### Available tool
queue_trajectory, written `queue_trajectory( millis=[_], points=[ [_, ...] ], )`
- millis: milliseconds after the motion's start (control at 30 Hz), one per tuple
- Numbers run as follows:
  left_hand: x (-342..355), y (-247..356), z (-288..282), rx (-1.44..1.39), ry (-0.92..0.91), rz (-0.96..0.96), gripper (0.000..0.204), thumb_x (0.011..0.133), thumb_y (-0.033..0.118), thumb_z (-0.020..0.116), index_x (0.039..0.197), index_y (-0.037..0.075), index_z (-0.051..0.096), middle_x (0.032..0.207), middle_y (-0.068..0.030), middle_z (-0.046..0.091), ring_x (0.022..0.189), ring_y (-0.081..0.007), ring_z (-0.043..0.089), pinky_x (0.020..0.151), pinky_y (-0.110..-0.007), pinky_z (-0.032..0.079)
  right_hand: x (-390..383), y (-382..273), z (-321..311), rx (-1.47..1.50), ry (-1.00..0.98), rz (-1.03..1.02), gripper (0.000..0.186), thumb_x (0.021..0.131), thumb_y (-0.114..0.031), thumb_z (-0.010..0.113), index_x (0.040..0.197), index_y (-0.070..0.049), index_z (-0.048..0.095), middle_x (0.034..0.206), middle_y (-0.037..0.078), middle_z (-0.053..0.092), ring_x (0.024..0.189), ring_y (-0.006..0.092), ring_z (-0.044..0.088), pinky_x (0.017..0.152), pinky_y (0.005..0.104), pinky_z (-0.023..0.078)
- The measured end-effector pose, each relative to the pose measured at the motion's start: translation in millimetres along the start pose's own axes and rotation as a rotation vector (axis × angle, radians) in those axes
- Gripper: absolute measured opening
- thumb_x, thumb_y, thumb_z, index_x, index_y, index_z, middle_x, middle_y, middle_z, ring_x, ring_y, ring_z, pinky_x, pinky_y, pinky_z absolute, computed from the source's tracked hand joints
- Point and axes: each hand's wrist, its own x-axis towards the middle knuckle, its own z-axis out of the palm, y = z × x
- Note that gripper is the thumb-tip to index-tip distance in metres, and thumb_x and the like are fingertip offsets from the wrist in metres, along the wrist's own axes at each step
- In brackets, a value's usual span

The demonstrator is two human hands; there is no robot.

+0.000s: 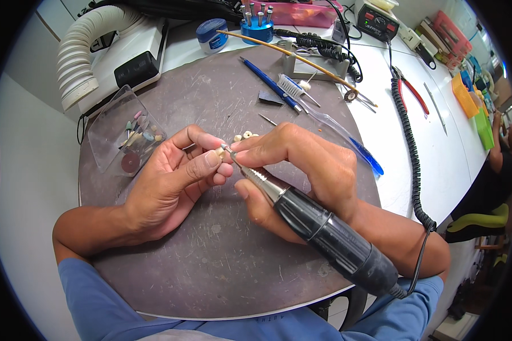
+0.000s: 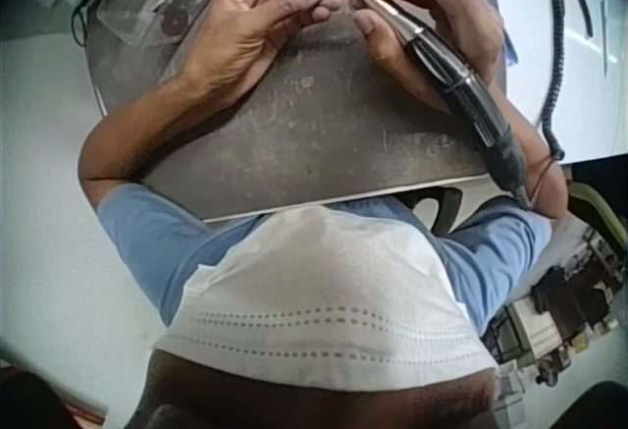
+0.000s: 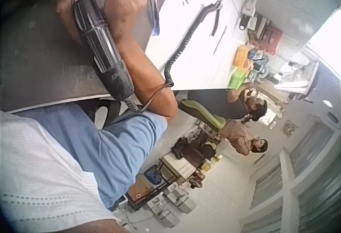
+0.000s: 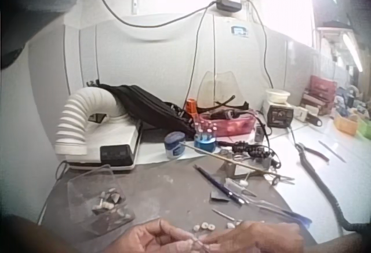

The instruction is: The person grinds a dental tooth model using a handheld rotary tool, changes the tool bit by hand, and grinds the tooth model again with the rotary tool.

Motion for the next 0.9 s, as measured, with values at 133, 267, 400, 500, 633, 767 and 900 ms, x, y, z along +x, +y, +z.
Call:
queue_trajectory(
  millis=[133,267,400,500,633,767,900],
  points=[
    [-0.3,0.6,0.5,0.007,0.006,0.001,0.017,0.091,0.009,0.061,0.105,0.005,0.054,0.099,-0.0059,0.060,0.090,-0.0102,0.061,0.081,-0.023,0.050,-0.2,1.5,-1.9,-0.010,-0.003,0.007,0.023,0.066,-0.001,0.071,0.087,0.004,0.061,0.081,0.018,0.066,0.079,0.0278,0.070,0.076,0.0370,0.057],
    [-1.5,-0.2,-0.9,0.009,0.017,0.009,0.017,0.090,0.009,0.061,0.105,0.005,0.054,0.099,-0.0059,0.060,0.090,-0.0102,0.061,0.081,-0.023,0.050,0.0,-0.4,-5.5,-0.057,-0.133,-0.007,0.022,0.078,-0.005,0.067,0.094,0.004,0.054,0.085,0.018,0.063,0.087,0.0292,0.067,0.081,0.0394,0.054],
    [-2.3,-0.4,-2.9,0.003,0.009,0.016,0.016,0.090,0.008,0.061,0.104,0.005,0.054,0.099,-0.0062,0.061,0.090,-0.0102,0.061,0.081,-0.023,0.049,1.1,-1.0,-3.6,-0.062,-0.134,-0.013,0.022,0.077,-0.005,0.067,0.093,0.004,0.055,0.084,0.018,0.063,0.086,0.0292,0.067,0.080,0.0393,0.054],
    [-1.5,-0.4,-2.0,0.013,0.003,0.018,0.016,0.090,0.008,0.061,0.104,0.005,0.054,0.099,-0.0063,0.061,0.089,-0.0099,0.060,0.080,-0.023,0.048,0.9,-3.6,-3.1,-0.046,-0.118,0.004,0.023,0.076,-0.004,0.067,0.093,0.005,0.056,0.083,0.018,0.063,0.086,0.0302,0.067,0.081,0.0397,0.054],
    [-2.4,-0.7,5.7,0.092,0.062,0.012,0.015,0.089,0.010,0.062,0.101,0.005,0.053,0.098,-0.0054,0.060,0.086,-0.0089,0.059,0.080,-0.022,0.047,0.4,-6.4,-6.0,-0.116,-0.053,-0.033,0.022,0.067,-0.003,0.072,0.087,0.001,0.062,0.086,0.015,0.067,0.080,0.0263,0.069,0.072,0.0325,0.056],
    [0.5,-7.6,3.5,0.066,0.123,0.051,0.014,0.089,0.007,0.061,0.100,0.002,0.053,0.097,-0.0077,0.061,0.084,-0.0117,0.061,0.079,-0.023,0.050,-5.9,-2.0,-6.2,-0.068,-0.042,0.067,0.022,0.069,-0.006,0.071,0.086,0.003,0.060,0.087,0.018,0.067,0.083,0.0288,0.069,0.073,0.0331,0.056],
    [-1.3,-5.3,1.2,0.078,0.085,0.045,0.013,0.089,0.006,0.062,0.098,0.003,0.053,0.096,-0.0077,0.061,0.083,-0.0115,0.061,0.079,-0.022,0.050,-5.6,-5.3,-0.9,-0.003,0.009,0.043,0.022,0.069,-0.007,0.072,0.088,-0.001,0.061,0.085,0.014,0.066,0.082,0.0276,0.069,0.072,0.0334,0.056]
  ],
)
